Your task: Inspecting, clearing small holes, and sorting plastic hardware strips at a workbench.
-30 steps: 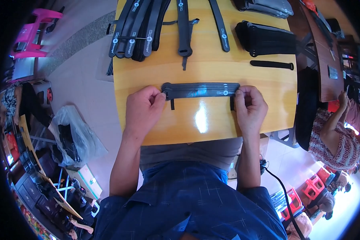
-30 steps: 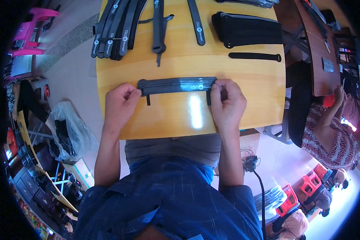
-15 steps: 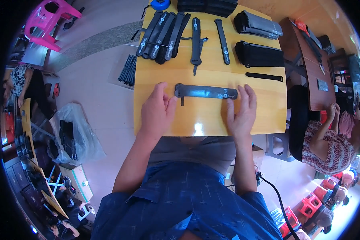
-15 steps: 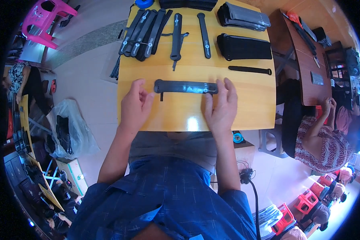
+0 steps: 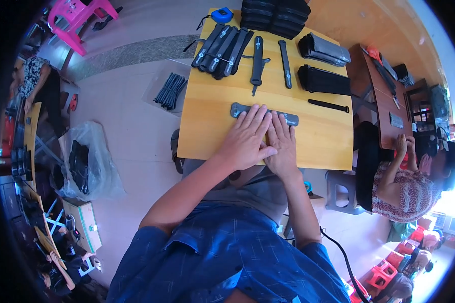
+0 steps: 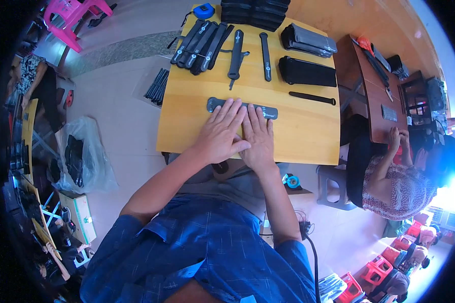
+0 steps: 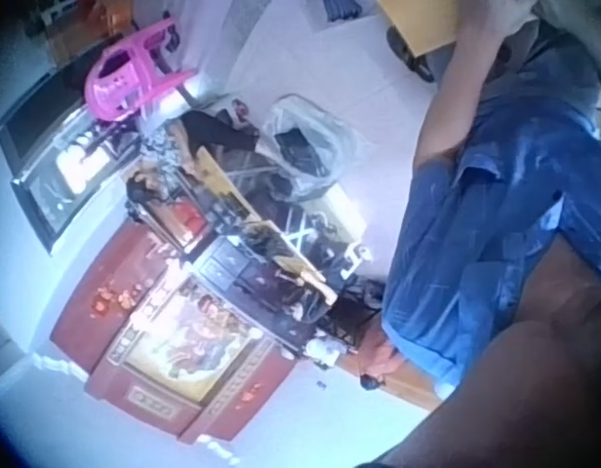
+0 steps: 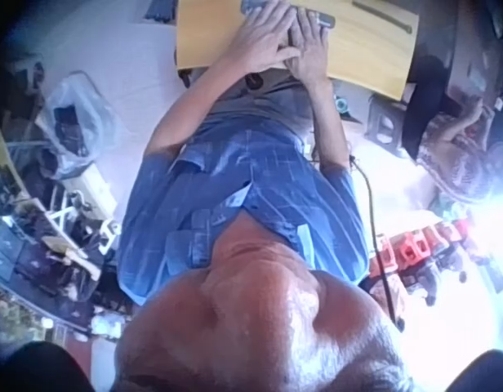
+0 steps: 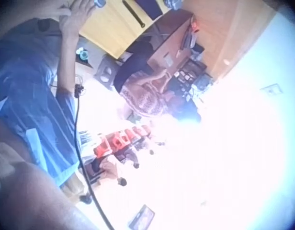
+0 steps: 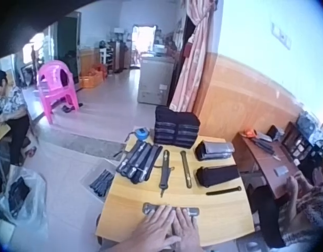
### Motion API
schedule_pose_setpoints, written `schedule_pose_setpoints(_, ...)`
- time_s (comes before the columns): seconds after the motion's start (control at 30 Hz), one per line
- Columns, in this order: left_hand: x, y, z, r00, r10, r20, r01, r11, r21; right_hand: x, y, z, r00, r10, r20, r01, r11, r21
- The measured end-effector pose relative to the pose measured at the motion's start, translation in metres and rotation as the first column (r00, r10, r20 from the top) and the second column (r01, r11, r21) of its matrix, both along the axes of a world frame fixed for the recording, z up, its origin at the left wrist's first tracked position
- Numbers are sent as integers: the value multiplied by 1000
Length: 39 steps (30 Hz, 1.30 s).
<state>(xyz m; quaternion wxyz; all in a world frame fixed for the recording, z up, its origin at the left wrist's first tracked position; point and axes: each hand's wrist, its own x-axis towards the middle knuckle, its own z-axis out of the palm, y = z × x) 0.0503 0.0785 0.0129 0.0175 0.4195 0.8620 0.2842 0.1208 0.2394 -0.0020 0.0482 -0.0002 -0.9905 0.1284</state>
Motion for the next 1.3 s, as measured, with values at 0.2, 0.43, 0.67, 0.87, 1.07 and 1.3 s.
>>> schedule_pose_setpoints(0.2, -6, -5, -22, 998, 58, 6, -57, 992, -117, 4, 3, -3, 1000, -1, 6, 1, 1000, 9)
schedule_pose_setpoints(0.43, -21, -31, -11, 980, 198, 2, -195, 967, -164, -9, 1, 6, 999, -34, 6, 34, 998, 59)
schedule_pose_setpoints(0.67, -17, -37, -23, 986, 165, -16, -165, 975, -145, 1, 1, 2, 988, -148, -46, 149, 988, 26)
schedule_pose_setpoints(0.87, -2, -38, -14, 989, 147, -34, -150, 971, -188, 6, -7, 4, 987, -147, -66, 148, 989, 17)
schedule_pose_setpoints(1.07, -3, -35, -18, 986, 164, 11, -156, 952, -263, -5, -29, 4, 985, 162, -53, -169, 974, -149)
schedule_pose_setpoints(1.3, -22, -36, -9, 985, 164, -61, -175, 944, -279, -2, 15, -1, 996, -21, -88, 30, 994, 104)
